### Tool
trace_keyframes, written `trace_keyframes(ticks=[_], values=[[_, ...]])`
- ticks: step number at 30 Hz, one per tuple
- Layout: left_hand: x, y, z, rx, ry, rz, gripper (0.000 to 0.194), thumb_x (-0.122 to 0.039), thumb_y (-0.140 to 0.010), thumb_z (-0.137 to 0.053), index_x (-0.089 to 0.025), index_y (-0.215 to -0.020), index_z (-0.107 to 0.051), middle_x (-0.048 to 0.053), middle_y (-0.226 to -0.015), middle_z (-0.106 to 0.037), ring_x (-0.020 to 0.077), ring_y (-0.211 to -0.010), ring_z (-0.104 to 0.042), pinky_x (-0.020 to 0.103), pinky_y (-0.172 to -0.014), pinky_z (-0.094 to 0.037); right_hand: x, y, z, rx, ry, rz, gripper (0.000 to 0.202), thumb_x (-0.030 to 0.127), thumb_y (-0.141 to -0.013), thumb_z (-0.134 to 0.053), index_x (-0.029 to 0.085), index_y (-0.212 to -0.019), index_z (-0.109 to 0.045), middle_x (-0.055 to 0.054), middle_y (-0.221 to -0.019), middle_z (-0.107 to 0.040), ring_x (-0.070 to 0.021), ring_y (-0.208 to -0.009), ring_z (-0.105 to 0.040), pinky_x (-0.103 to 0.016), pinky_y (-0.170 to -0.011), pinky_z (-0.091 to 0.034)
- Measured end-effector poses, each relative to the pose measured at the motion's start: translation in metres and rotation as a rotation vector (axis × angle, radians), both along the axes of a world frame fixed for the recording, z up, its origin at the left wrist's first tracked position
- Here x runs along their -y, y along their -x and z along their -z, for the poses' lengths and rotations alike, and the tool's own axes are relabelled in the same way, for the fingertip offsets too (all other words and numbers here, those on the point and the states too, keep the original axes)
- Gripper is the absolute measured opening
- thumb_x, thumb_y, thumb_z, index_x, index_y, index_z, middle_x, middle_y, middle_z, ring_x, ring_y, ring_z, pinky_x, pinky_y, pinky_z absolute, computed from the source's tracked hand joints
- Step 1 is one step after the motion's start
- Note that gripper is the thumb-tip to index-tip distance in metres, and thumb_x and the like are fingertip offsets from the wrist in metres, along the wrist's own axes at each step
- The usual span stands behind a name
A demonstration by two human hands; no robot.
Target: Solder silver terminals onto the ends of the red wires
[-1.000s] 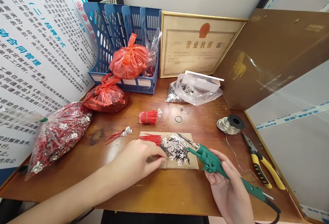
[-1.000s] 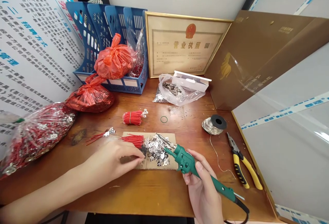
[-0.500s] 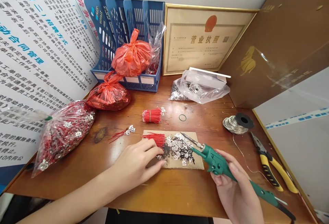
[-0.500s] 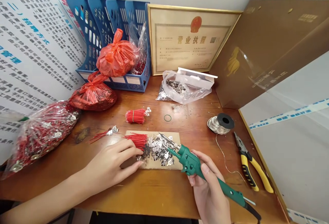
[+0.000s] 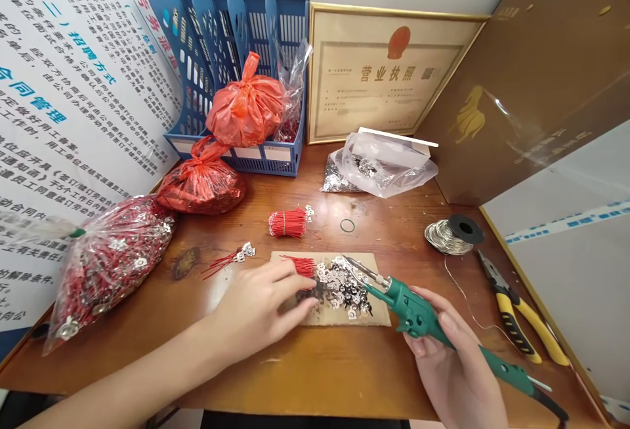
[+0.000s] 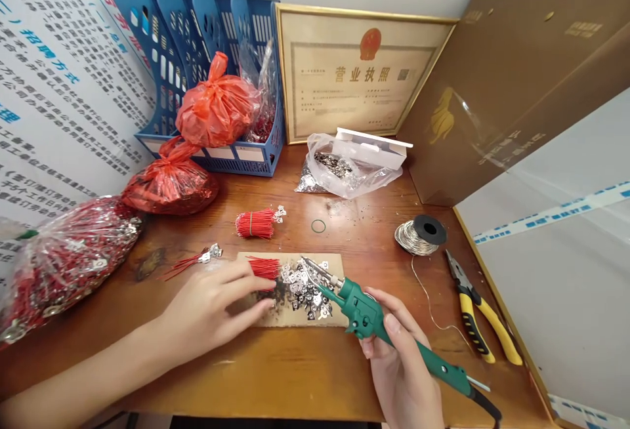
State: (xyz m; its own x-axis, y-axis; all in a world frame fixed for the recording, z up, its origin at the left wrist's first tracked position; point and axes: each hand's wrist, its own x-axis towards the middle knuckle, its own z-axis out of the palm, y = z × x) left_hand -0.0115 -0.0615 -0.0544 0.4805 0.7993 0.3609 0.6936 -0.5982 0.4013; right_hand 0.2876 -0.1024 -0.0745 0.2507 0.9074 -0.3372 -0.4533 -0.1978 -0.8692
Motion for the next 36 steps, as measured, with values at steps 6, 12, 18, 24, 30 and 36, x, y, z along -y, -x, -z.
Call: trace_keyframes(ticks=[6,12,18,24,30,36], values=[[-0.024,0.027,-0.005,-0.122,0.005,-0.035,0.019,-0.037,-0.105,-0.064,-0.026,-0.113,-0.077,0.001,-0.089,-0.069,0.0184,-0.078,-0.065,0.03,-0.067,-0.044,-0.001,-0.002,0.001,0.016,-0.009,-0.001,0.043,0.052,-0.079,-0.09,0.022,-0.108,-0.089,-0.011,-0.09,-0.074,-0.0133,-0.064,-0.048,-0.022,-0.052,-0.048],[-0.023,0.028,0.003,0.04,0.092,-0.036,0.02,-0.029,-0.105,-0.062,-0.024,-0.098,-0.079,0.0,-0.082,-0.068,0.0154,-0.073,-0.062,0.027,-0.068,-0.044,-0.002,-0.004,0.0,0.042,-0.009,-0.024,0.042,0.052,-0.079,-0.089,0.022,-0.108,-0.089,-0.012,-0.089,-0.076,-0.0136,-0.063,-0.057,-0.021,-0.052,-0.052],[-0.022,0.024,-0.003,0.132,0.173,-0.052,0.019,-0.022,-0.102,-0.066,-0.022,-0.096,-0.084,0.0,-0.076,-0.069,0.0147,-0.071,-0.063,0.026,-0.068,-0.046,-0.007,-0.002,-0.011,0.094,0.078,0.021,0.052,0.057,-0.058,-0.099,0.022,-0.096,-0.091,-0.013,-0.086,-0.078,-0.0124,-0.056,-0.057,-0.02,-0.044,-0.051],[-0.022,0.025,-0.002,0.17,0.157,-0.055,0.018,-0.022,-0.103,-0.068,-0.02,-0.094,-0.084,0.0,-0.073,-0.067,0.0144,-0.069,-0.059,0.027,-0.068,-0.044,-0.005,-0.005,-0.009,0.094,0.092,0.037,0.053,0.057,-0.056,-0.099,0.021,-0.095,-0.091,-0.013,-0.086,-0.078,-0.0134,-0.055,-0.058,-0.02,-0.043,-0.051],[-0.022,0.026,0.0,0.148,0.175,-0.077,0.016,-0.022,-0.102,-0.067,-0.021,-0.094,-0.081,-0.002,-0.071,-0.061,0.0137,-0.068,-0.057,0.027,-0.067,-0.041,-0.007,-0.002,-0.011,0.118,0.079,0.029,0.053,0.056,-0.056,-0.1,0.022,-0.095,-0.091,-0.012,-0.087,-0.079,-0.0133,-0.056,-0.059,-0.02,-0.044,-0.052],[-0.022,0.024,0.003,0.088,0.143,-0.099,0.016,-0.022,-0.102,-0.064,-0.02,-0.096,-0.079,-0.001,-0.075,-0.062,0.0141,-0.068,-0.056,0.027,-0.067,-0.04,-0.006,-0.002,-0.011,0.103,0.059,0.028,0.051,0.057,-0.058,-0.099,0.022,-0.095,-0.091,-0.012,-0.083,-0.078,-0.0104,-0.052,-0.055,-0.019,-0.044,-0.051]])
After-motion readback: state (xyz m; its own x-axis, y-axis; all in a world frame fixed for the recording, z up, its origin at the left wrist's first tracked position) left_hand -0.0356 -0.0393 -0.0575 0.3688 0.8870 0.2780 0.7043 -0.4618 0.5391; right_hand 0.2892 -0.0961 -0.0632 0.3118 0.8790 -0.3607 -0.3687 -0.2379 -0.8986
